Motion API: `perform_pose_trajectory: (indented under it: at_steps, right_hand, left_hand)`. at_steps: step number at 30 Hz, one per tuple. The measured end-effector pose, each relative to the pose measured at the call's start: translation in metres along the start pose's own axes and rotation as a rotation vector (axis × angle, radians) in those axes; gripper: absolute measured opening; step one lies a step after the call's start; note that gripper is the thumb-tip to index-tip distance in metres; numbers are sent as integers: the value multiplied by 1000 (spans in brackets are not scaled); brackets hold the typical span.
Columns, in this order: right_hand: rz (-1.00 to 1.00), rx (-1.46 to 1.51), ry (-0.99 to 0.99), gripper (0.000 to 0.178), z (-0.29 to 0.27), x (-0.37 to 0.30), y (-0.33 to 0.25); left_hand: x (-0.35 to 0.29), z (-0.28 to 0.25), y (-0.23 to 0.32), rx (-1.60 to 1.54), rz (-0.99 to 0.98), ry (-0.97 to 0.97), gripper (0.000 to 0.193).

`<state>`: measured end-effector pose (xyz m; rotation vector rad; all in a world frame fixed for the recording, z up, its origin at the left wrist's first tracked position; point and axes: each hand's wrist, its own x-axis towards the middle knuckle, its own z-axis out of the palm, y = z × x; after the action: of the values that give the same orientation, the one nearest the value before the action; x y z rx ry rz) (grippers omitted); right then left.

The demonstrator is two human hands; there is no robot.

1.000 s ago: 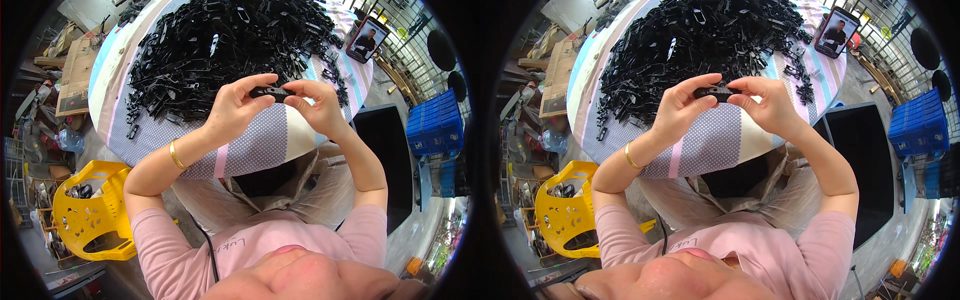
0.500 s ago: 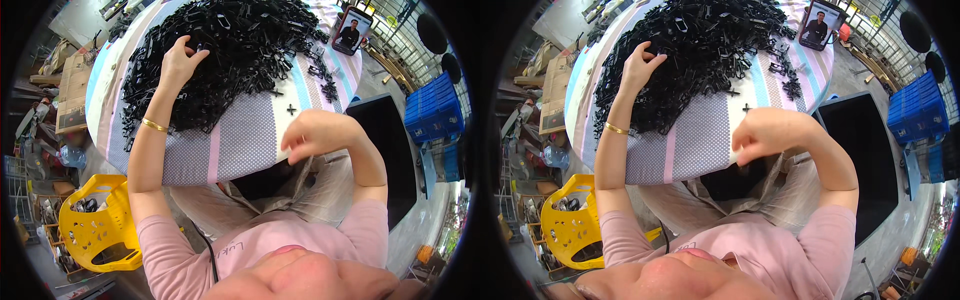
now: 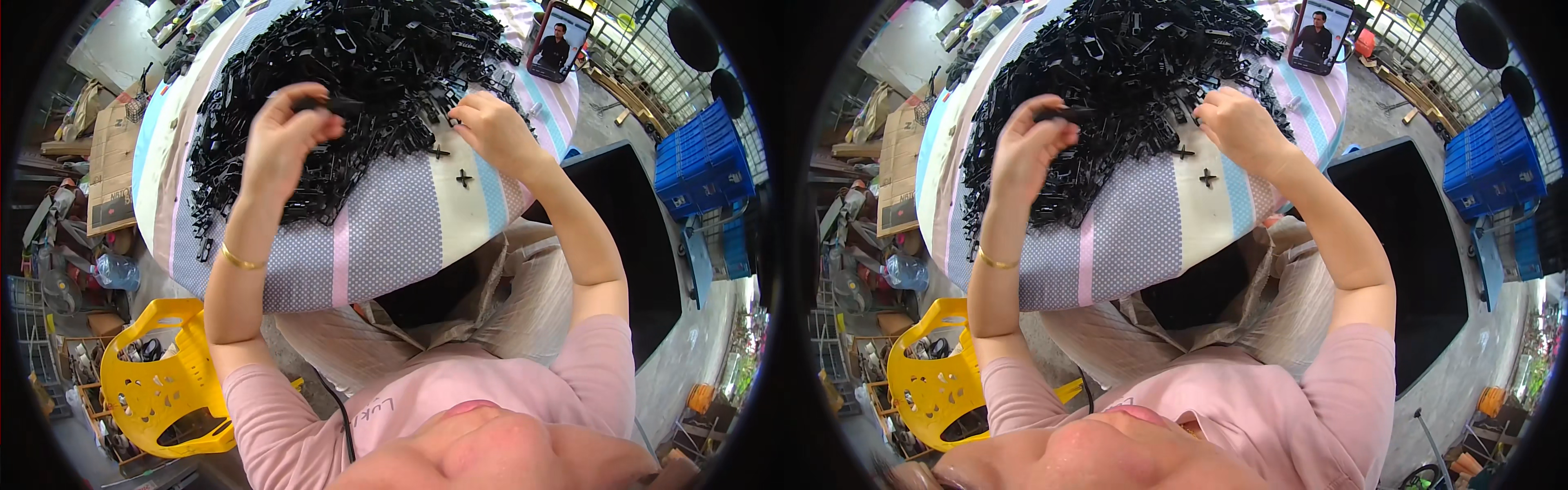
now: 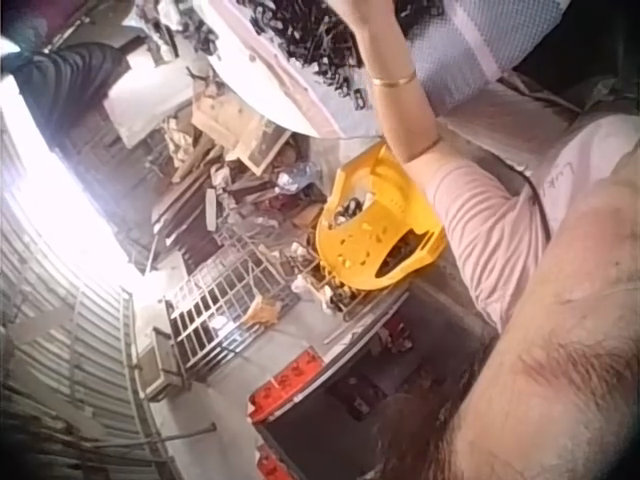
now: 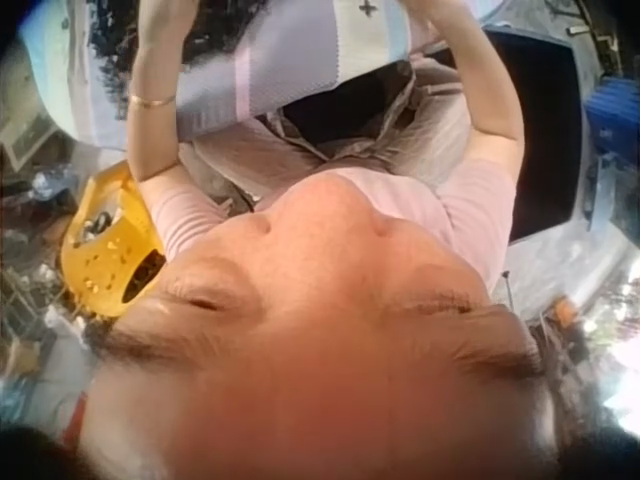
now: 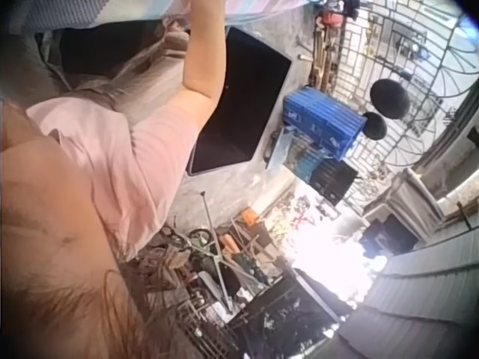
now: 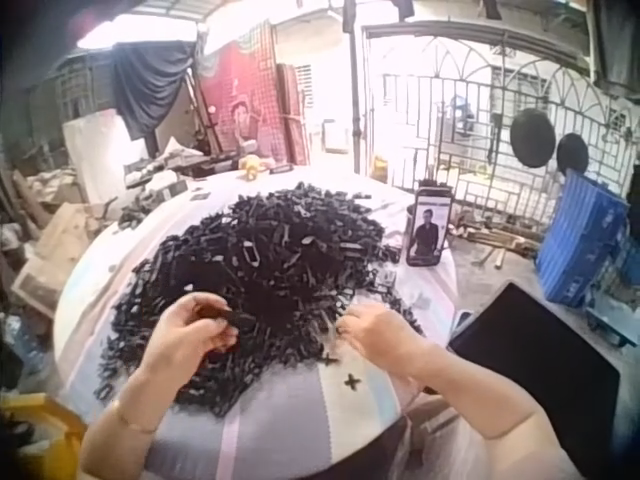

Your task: Manually assembling small black plastic components by hand at a workbench.

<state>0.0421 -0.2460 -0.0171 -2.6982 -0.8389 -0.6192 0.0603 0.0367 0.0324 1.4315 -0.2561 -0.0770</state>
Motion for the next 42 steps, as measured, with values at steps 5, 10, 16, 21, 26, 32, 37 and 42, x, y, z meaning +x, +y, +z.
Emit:
perform_pose_trajectory:
  at_steps: [5,10,16,21,26,32,37,42]
  right_hand:
    - [-6,172,171,16,-10,-1,-1]
    - [301,736,124,16,-25,-3,-25]
    - [584,1197,1,19,-28,-6,-60]
    - [635,1192,-56,18,-29,-6,-72]
    - [643,1180,-58,19,-26,-4,-75]
    - [558,970,71,17,-7,-10,-66]
    - [452,740,163,17,-6,-9,-69]
    - [281,662,269,19,-4,-10,-87]
  left_hand:
    - [-34,37,-19,113,-106,-281,24]
    - [-41,43,-33,396,73,-195,32]
    - [-46,44,-31,705,523,-171,46]
    - [-48,46,-32,779,698,-125,54]
    - [-49,38,-31,823,559,-41,44]
    - [-47,48,-33,148,-2,-192,40]
    - [-51,52,-37,-33,-8,-273,46]
    - [-45,48,-38,-10,-95,-109,42]
